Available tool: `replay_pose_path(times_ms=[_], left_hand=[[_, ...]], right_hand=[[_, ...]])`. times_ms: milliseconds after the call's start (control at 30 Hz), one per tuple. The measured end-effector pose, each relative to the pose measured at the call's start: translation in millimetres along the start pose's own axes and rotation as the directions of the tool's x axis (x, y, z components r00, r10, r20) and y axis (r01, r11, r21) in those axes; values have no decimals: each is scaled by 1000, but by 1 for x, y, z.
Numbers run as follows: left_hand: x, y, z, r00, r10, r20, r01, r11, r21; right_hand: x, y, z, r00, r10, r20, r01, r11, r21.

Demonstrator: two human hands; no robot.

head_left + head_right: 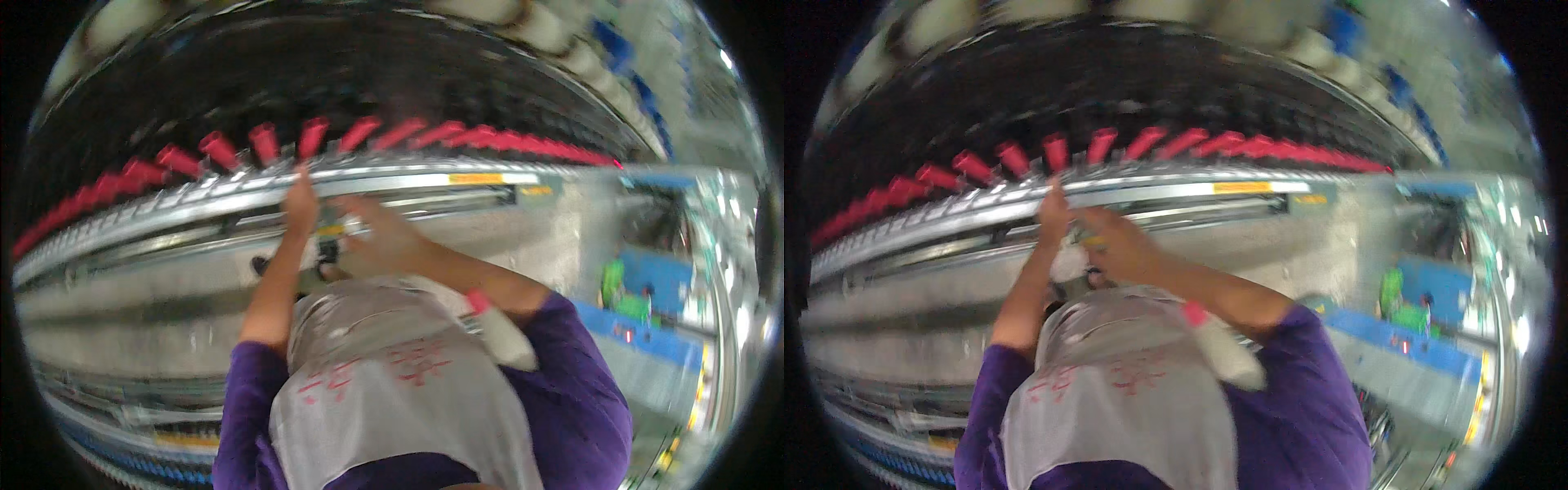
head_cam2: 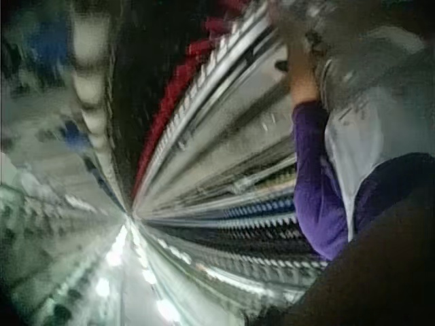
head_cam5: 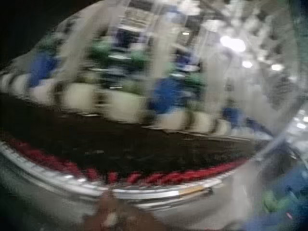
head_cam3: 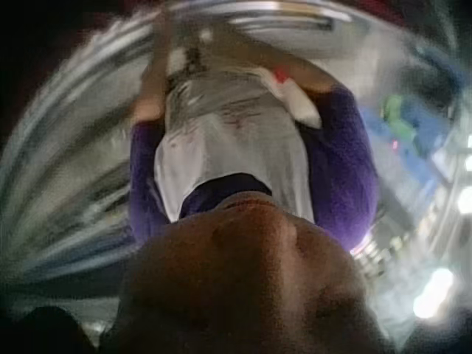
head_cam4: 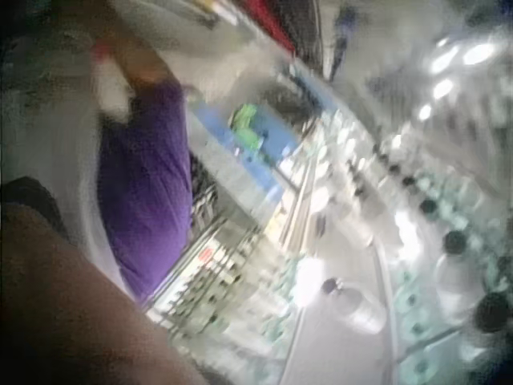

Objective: The person threads yarn through red guides on a spinning machine, then walks to another section to repeat the threading. The person also replaces empty yarn bobbins with full ones and continues threading the machine.

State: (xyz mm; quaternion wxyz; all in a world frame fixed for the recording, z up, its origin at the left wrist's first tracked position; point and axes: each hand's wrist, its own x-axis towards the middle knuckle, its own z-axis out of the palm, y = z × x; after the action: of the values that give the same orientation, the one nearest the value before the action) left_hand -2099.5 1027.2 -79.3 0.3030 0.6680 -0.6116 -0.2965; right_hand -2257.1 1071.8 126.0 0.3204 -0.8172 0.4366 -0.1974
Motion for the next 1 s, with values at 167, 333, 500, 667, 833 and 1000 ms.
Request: replay_pose_path(times_ms=[167,333,500,667,833,1000], left_hand=[[-8,41,-34,996,-73,53,71,996,46],[-29,54,-71,988,131,80,-130,991,-17],[-59,117,-148,908,100,406,27,955,-294],[-103,223,-273,761,601,244,175,172,-970],[-119,233,-354,564,778,276,-7,339,-941],[-123,216,-356,745,571,345,129,383,-914]], right_hand=[[21,-57,-82,549,471,690,-752,-83,655],[58,-86,-148,949,133,-285,17,883,469],[96,-69,-42,875,399,273,-461,860,220],[108,-180,-121,972,-123,198,6,862,507],[94,-294,-210,935,-263,-238,178,928,-327],[207,-227,-213,896,-92,-434,-346,469,-813]])
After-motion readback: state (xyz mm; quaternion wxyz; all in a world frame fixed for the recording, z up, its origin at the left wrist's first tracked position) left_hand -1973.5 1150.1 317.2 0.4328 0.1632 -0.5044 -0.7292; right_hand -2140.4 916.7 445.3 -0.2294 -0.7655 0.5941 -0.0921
